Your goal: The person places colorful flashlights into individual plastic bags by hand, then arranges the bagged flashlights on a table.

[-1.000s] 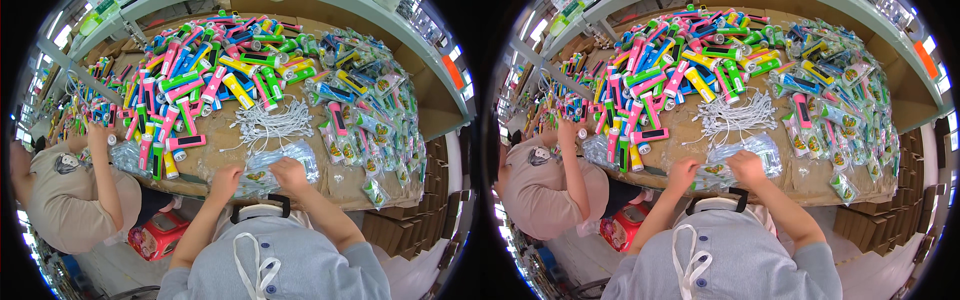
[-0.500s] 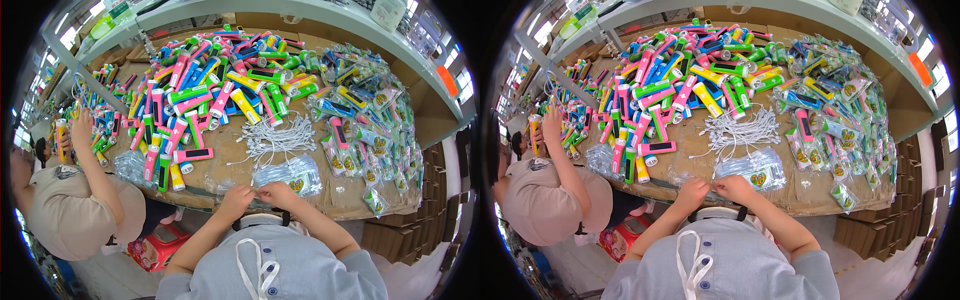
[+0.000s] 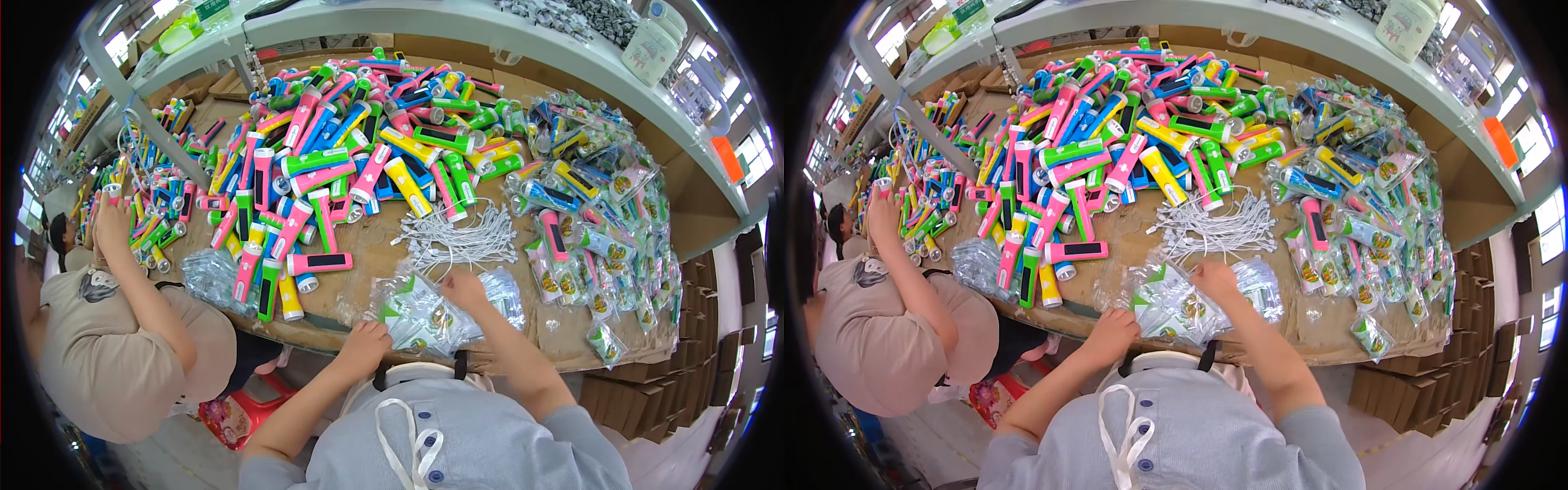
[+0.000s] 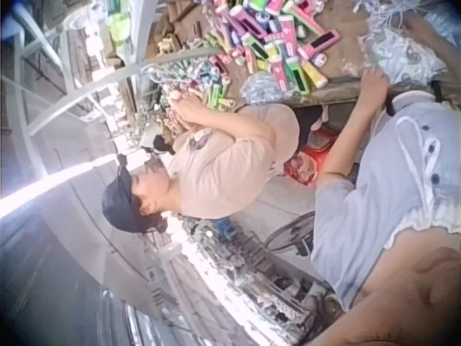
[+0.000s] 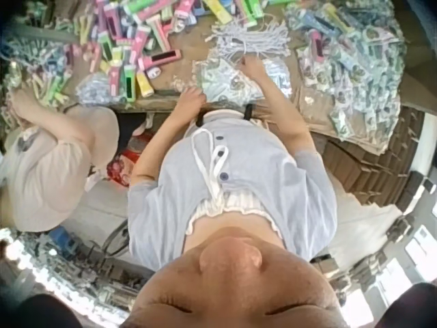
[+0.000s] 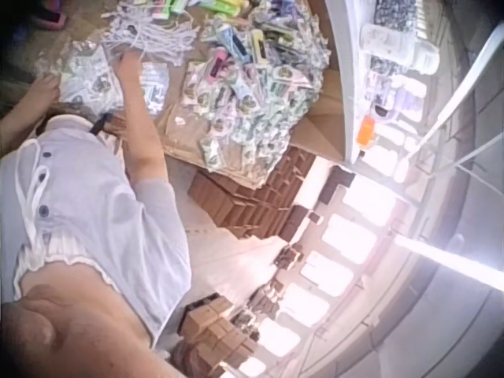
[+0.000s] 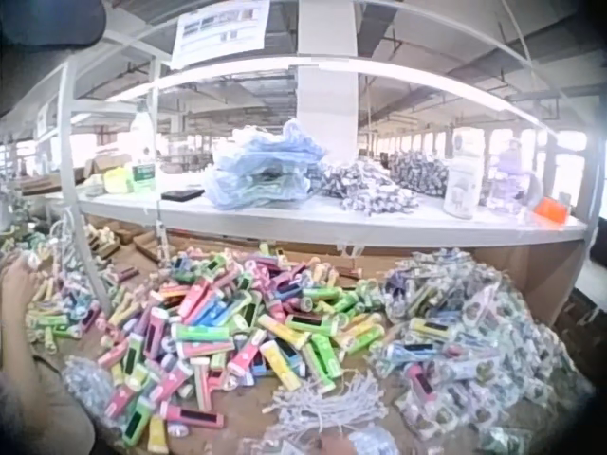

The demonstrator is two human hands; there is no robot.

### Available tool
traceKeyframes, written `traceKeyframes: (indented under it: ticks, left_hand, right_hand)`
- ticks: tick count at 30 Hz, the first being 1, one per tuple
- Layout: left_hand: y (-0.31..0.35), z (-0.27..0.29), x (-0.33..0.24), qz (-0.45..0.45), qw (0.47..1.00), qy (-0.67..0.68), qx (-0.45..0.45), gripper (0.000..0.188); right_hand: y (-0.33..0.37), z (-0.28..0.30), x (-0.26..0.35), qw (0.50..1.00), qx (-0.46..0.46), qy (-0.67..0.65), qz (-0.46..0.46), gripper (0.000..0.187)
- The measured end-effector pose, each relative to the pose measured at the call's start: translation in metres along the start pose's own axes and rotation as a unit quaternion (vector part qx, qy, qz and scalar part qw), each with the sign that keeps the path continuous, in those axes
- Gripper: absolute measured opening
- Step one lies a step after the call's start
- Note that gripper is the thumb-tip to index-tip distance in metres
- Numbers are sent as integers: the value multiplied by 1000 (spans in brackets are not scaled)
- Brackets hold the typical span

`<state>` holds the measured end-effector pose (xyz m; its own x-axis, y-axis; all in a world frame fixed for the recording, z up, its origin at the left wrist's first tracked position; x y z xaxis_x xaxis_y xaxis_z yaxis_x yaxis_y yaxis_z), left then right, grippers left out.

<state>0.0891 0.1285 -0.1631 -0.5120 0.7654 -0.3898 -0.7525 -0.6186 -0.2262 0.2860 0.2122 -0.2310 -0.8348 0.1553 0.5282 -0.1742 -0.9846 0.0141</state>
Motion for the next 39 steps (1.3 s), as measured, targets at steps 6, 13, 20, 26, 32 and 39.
traceKeyframes:
  ticks: [6,13,20,26,32,39]
  left_hand:
    - [14,-2,29,188,966,126,-126,9]
    - [20,-9,69,331,917,105,-197,29]
    - [5,-36,99,382,922,50,-46,30]
    - [21,-40,118,472,868,38,-150,24]
    - [27,8,95,435,836,142,-303,10]
    - [84,-16,129,501,812,226,-195,12]
  right_hand:
    - [-59,53,29,977,-190,83,51,17]
    - [-60,94,60,966,-184,143,111,15]
    - [16,125,103,846,-137,-510,-70,19]
    - [76,-94,73,919,260,-287,-77,22]
    - [99,-133,81,839,367,323,239,27]
    - [67,-90,232,826,409,154,355,24]
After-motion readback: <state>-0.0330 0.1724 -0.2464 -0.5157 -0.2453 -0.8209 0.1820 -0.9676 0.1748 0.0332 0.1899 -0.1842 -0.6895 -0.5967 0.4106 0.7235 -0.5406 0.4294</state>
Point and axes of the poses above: each hand's wrist, its own y-axis away from the middle knuckle, its own z-axis out of the back of the hand, x = y × z, the point moved 10 cm from there along -y, towards the middle knuckle, and after that the axes turned 11 degrees about -x, right-handed, at the moved point
